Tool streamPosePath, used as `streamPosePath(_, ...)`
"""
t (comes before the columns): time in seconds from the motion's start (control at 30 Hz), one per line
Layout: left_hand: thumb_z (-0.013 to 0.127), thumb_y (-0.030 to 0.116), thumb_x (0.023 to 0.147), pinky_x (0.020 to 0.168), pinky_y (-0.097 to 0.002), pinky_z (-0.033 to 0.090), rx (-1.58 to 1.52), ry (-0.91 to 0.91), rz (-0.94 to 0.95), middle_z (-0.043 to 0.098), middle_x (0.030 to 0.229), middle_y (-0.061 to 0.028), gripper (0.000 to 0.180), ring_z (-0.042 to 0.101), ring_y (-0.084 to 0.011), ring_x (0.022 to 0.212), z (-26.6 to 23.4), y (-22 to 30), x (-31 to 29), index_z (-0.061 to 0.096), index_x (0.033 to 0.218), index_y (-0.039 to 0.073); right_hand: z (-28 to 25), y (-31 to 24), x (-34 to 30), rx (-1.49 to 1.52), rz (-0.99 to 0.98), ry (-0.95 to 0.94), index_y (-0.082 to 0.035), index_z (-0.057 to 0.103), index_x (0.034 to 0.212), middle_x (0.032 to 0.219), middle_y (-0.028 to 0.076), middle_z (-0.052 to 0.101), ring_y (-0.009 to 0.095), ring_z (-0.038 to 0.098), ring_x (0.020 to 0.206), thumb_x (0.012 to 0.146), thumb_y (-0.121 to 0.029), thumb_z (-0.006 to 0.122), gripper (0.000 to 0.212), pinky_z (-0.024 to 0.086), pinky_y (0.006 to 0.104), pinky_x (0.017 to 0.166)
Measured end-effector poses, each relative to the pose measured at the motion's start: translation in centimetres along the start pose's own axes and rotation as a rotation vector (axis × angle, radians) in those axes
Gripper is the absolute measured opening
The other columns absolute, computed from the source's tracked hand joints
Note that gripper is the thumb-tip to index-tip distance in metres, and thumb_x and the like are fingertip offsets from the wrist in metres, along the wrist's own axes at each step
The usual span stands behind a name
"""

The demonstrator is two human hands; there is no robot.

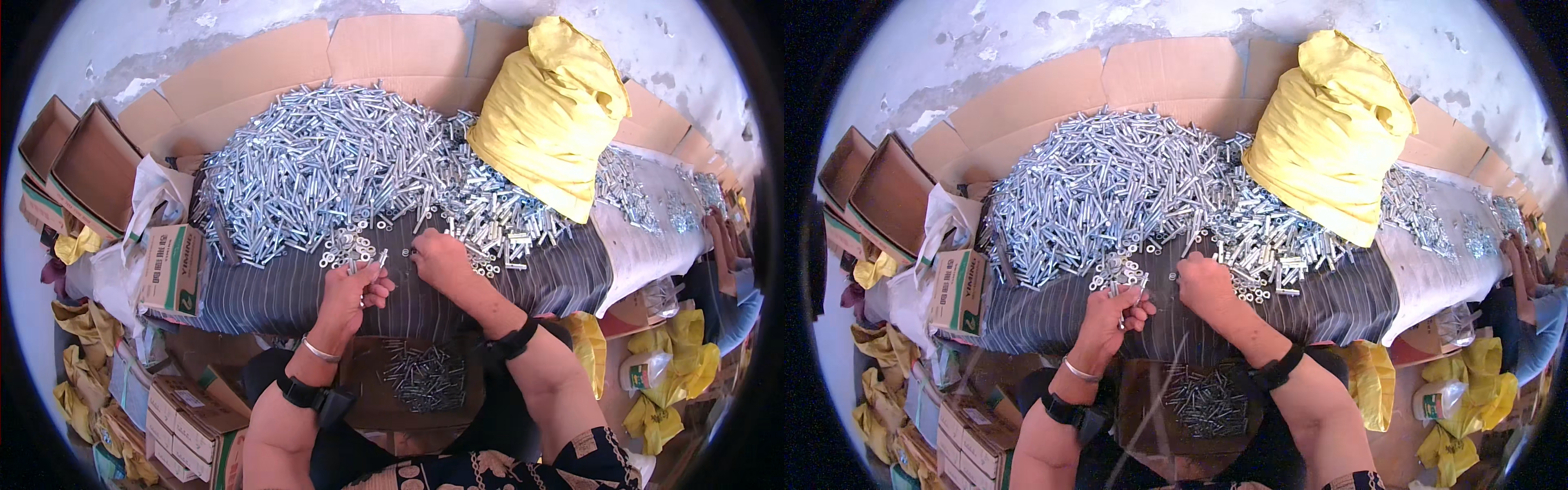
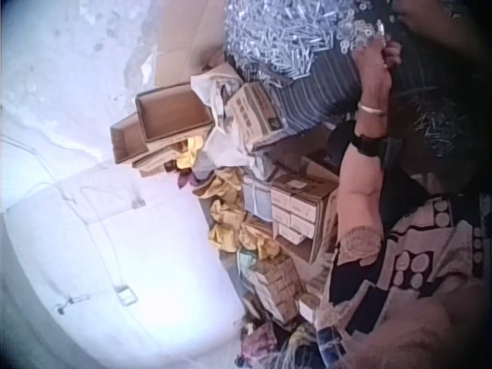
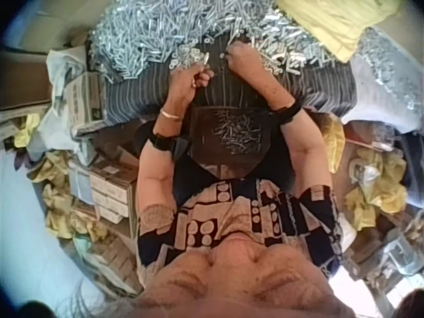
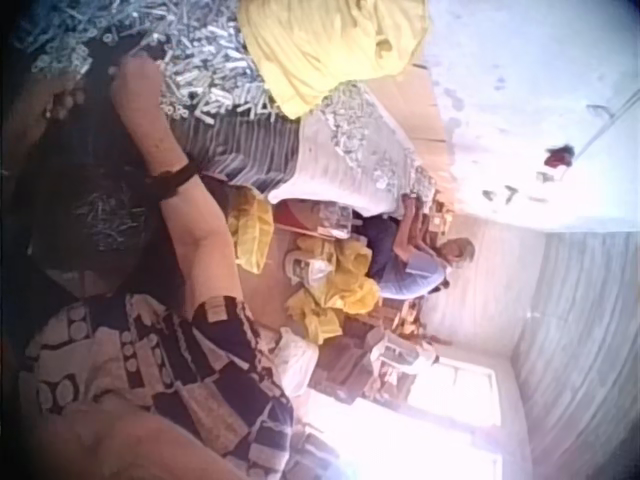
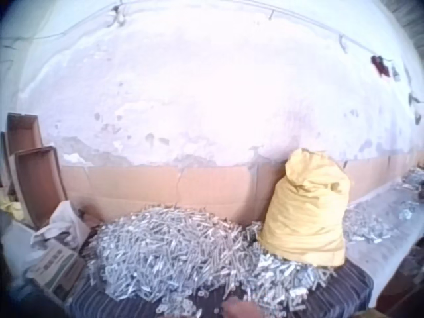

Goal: Sorting metal bolts and assembling washers onto them in a warehouse setting.

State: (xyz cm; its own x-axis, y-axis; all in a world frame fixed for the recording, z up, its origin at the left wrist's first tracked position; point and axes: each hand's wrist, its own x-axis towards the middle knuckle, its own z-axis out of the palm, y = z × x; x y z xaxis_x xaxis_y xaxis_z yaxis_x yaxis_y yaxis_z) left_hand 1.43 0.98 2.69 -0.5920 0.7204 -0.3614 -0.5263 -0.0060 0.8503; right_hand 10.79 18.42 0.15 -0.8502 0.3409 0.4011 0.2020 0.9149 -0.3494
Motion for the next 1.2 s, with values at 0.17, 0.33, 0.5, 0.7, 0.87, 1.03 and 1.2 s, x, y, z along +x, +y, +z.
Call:
streamPosePath(0.17, 0.062, 0.014, 0.087, 0.045, -0.0244, 0.049, 0.067, 0.016, 0.027, 0.064, 0.071, -0.0153, 0.019, 0.060, -0.0153, 0.054, 0.6, -0.2, 0.0, 0.061, 0.085, -0.005, 0.4, 0.7, 0.5, -0.033, 0.011, 0.015, -0.002, 0.061, 0.074, 0.073, 0.019, 0.062, 0.036, 0.063, 0.068, 0.070, -0.012, 0.064, 0.011, 0.052, 0.0454, 0.061)
streamPosePath(0.33, 0.061, 0.015, 0.087, 0.045, -0.0249, 0.049, 0.087, 0.000, 0.029, 0.064, 0.070, -0.0151, 0.021, 0.061, -0.0159, 0.054, 0.4, -0.5, -0.1, 0.061, 0.084, -0.005, -2.8, -1.1, 2.0, 0.889, 0.524, -0.240, 0.003, 0.065, 0.081, 0.060, 0.011, 0.063, 0.018, 0.062, 0.049, 0.077, -0.020, 0.070, 0.023, 0.049, 0.0297, 0.044)
streamPosePath(0.5, 0.062, 0.016, 0.087, 0.044, -0.0253, 0.049, 0.073, 0.000, 0.045, 0.064, 0.069, -0.0150, 0.021, 0.061, -0.0159, 0.053, 0.8, -0.5, -0.1, 0.061, 0.083, -0.005, -3.2, -2.4, 1.6, 1.093, 0.510, -0.313, 0.004, 0.064, 0.082, 0.064, 0.007, 0.063, 0.011, 0.060, 0.050, 0.083, -0.017, 0.067, 0.022, 0.048, 0.0230, 0.043)
streamPosePath(0.7, 0.062, 0.015, 0.087, 0.043, -0.0247, 0.048, 0.081, 0.030, 0.049, 0.065, 0.069, -0.0139, 0.019, 0.060, -0.0147, 0.050, 0.6, -0.5, -0.2, 0.062, 0.084, -0.004, -2.3, -3.1, 1.3, 0.990, 0.379, -0.225, 0.005, 0.063, 0.084, 0.069, 0.009, 0.065, 0.012, 0.064, 0.058, 0.085, -0.011, 0.065, 0.016, 0.051, 0.0225, 0.049)
streamPosePath(0.87, 0.062, 0.014, 0.087, 0.043, -0.0241, 0.048, 0.052, 0.019, 0.013, 0.065, 0.068, -0.0137, 0.016, 0.059, -0.0145, 0.049, 0.5, -0.6, -0.1, 0.063, 0.085, -0.003, -2.3, -2.3, 1.4, 1.172, 0.455, -0.254, 0.005, 0.064, 0.085, 0.072, 0.009, 0.066, 0.013, 0.064, 0.062, 0.084, -0.006, 0.064, 0.011, 0.053, 0.0229, 0.056)
streamPosePath(1.03, 0.062, 0.014, 0.087, 0.043, -0.0239, 0.048, 0.010, 0.006, -0.042, 0.065, 0.069, -0.0146, 0.017, 0.060, -0.0146, 0.050, -0.1, -0.5, 0.1, 0.063, 0.085, -0.003, -2.3, -2.2, 1.6, 1.215, 0.412, -0.259, 0.005, 0.066, 0.090, 0.077, 0.009, 0.067, 0.013, 0.065, 0.069, 0.082, -0.002, 0.064, 0.011, 0.054, 0.0241, 0.063)
streamPosePath(1.2, 0.063, 0.014, 0.087, 0.043, -0.0233, 0.048, -0.025, 0.013, -0.042, 0.065, 0.070, -0.0151, 0.018, 0.060, -0.0144, 0.052, 0.0, -0.7, 0.3, 0.062, 0.084, -0.004, -2.3, -2.2, 1.6, 1.191, 0.373, -0.241, 0.005, 0.066, 0.088, 0.072, 0.008, 0.066, 0.011, 0.062, 0.063, 0.082, -0.005, 0.066, 0.012, 0.051, 0.0228, 0.057)
